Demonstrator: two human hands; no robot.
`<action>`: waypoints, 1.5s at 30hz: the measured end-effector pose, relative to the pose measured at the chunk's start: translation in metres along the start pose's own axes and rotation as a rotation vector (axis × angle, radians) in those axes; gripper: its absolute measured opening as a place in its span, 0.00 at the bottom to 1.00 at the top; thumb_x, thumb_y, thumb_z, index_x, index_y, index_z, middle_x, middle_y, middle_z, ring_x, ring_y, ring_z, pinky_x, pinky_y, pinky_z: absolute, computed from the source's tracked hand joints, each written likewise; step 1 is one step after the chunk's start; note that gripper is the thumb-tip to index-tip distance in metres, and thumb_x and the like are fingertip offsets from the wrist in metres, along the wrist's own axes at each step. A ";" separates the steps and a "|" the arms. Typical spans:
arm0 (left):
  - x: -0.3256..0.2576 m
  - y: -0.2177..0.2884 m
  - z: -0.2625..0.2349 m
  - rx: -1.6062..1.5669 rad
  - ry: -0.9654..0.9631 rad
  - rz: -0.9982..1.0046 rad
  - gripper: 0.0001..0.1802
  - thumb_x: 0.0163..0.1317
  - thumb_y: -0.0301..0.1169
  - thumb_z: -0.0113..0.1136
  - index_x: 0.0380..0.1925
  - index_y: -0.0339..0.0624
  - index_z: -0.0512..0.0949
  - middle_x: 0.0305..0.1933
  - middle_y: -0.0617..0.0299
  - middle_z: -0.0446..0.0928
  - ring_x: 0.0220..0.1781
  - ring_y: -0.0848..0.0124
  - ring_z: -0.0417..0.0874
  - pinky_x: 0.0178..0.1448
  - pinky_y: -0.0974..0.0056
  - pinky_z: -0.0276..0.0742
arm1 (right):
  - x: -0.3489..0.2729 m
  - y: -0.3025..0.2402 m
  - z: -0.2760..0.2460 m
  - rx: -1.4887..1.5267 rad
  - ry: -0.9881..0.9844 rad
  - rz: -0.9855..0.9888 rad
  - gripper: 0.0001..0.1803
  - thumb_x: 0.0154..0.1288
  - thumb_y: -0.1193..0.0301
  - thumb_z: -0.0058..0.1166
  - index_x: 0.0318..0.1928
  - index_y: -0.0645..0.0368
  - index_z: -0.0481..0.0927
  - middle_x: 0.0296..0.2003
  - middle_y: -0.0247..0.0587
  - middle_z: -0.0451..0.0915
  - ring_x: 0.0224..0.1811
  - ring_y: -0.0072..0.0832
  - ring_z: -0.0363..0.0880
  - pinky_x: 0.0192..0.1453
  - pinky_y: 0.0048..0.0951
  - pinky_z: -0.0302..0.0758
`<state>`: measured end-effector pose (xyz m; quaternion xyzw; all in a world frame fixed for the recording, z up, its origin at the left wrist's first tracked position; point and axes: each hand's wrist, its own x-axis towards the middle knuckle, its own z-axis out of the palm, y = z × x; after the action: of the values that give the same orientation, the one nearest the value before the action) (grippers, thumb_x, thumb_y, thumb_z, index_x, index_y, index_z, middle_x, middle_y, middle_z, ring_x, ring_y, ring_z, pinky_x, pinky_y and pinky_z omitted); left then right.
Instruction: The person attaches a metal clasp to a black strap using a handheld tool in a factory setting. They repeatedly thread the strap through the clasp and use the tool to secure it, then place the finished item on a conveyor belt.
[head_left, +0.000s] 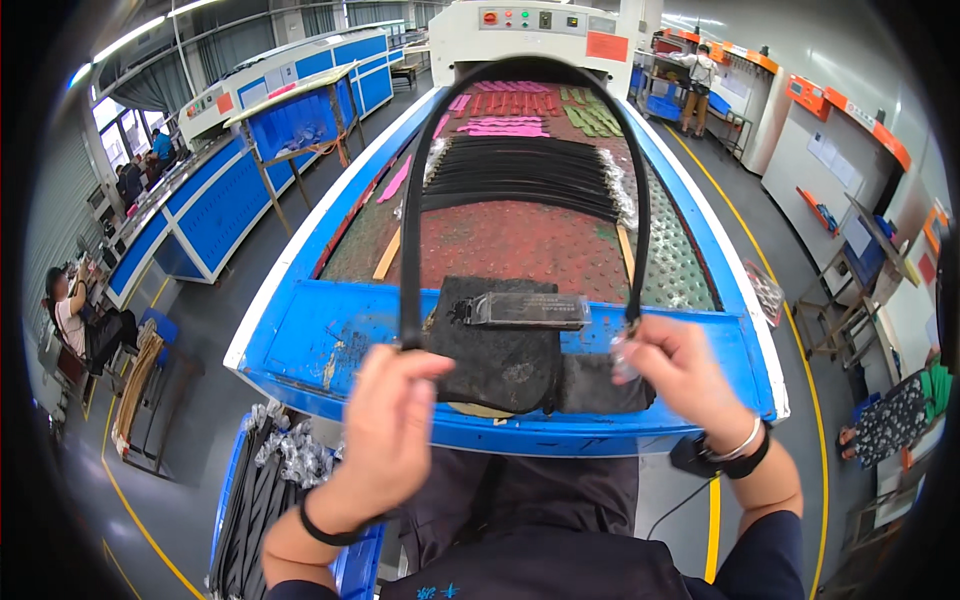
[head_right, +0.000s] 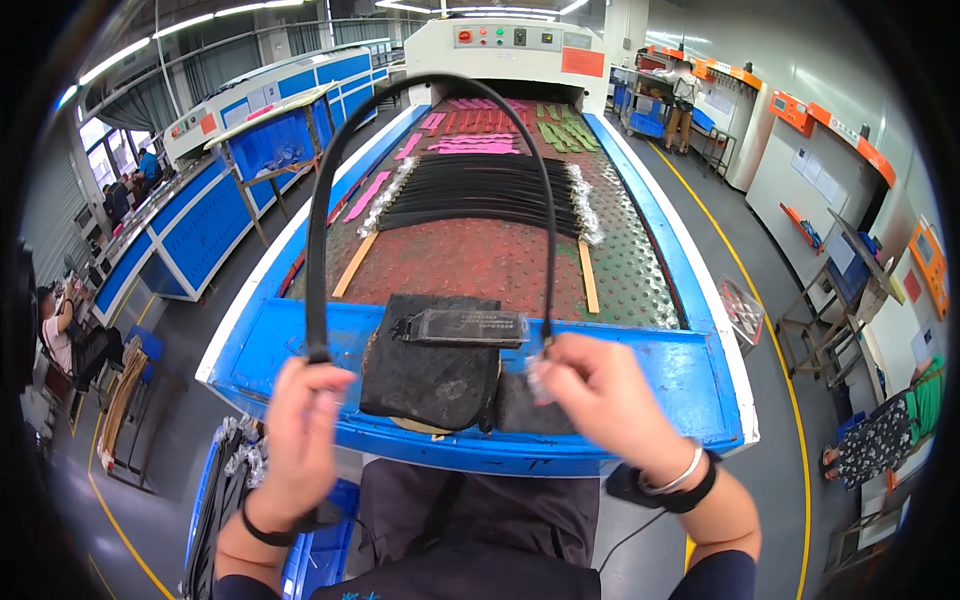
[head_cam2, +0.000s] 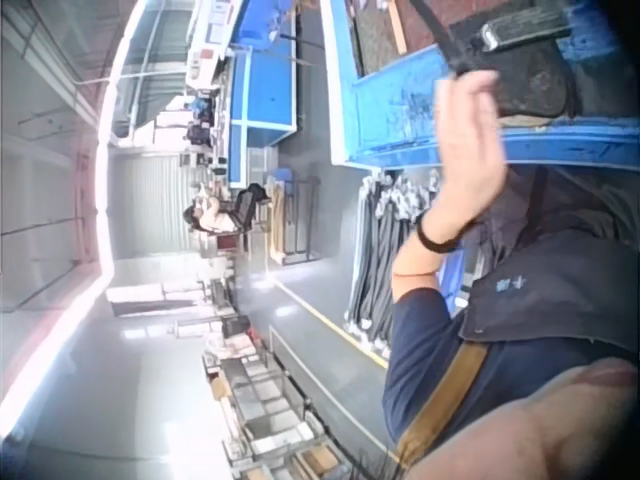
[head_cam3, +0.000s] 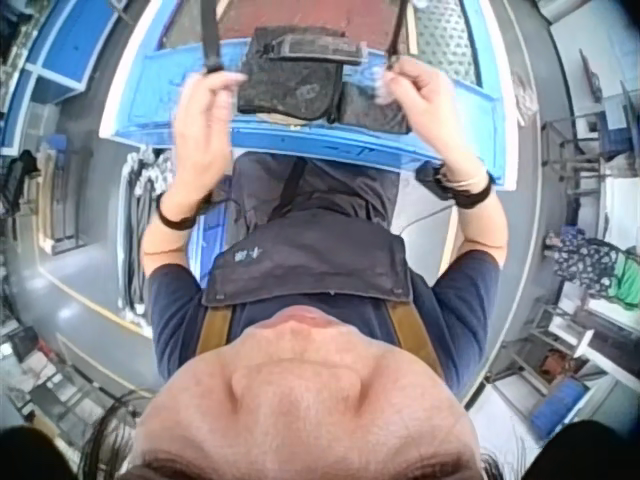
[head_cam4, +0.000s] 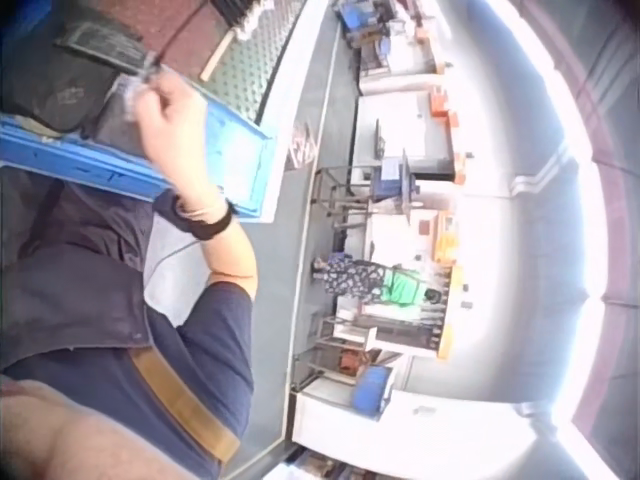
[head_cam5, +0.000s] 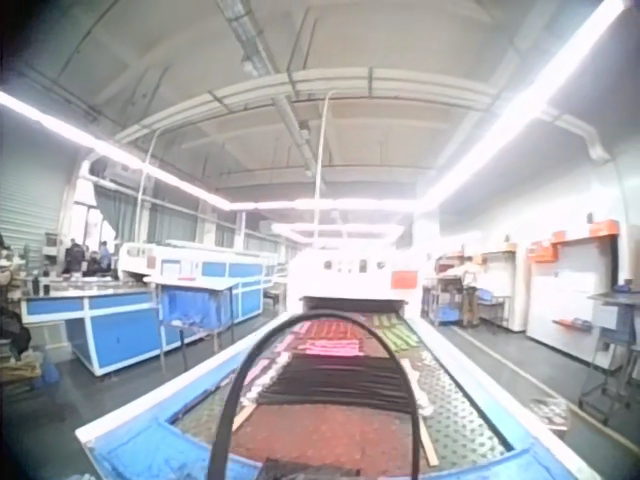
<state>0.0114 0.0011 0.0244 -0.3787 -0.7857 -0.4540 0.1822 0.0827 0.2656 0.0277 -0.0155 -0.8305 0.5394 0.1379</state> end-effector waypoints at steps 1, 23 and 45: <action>0.006 -0.009 -0.010 0.037 0.027 0.013 0.07 0.59 0.23 0.44 0.35 0.37 0.73 0.31 0.55 0.70 0.32 0.63 0.72 0.36 0.65 0.66 | 0.005 0.002 -0.014 -0.074 0.013 0.008 0.14 0.61 0.69 0.50 0.22 0.66 0.71 0.16 0.34 0.73 0.23 0.18 0.76 0.25 0.21 0.69; 0.199 -0.307 0.038 0.654 -0.183 -0.028 0.07 0.49 0.24 0.53 0.30 0.38 0.69 0.27 0.48 0.75 0.34 0.50 0.75 0.39 0.52 0.69 | 0.181 0.144 -0.098 -1.225 0.097 -0.066 0.08 0.48 0.71 0.49 0.20 0.61 0.78 0.25 0.50 0.73 0.28 0.45 0.75 0.34 0.42 0.72; 0.243 -0.421 0.097 0.422 -0.241 -0.376 0.04 0.40 0.26 0.55 0.20 0.41 0.75 0.25 0.49 0.76 0.33 0.54 0.78 0.38 0.55 0.72 | 0.266 0.219 -0.101 -1.229 0.049 0.018 0.10 0.50 0.67 0.48 0.23 0.59 0.79 0.29 0.49 0.76 0.33 0.45 0.77 0.37 0.43 0.74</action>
<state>-0.4608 0.0615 -0.1155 -0.2315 -0.9349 -0.2584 0.0753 -0.1746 0.4937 -0.0744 -0.1117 -0.9859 -0.0376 0.1184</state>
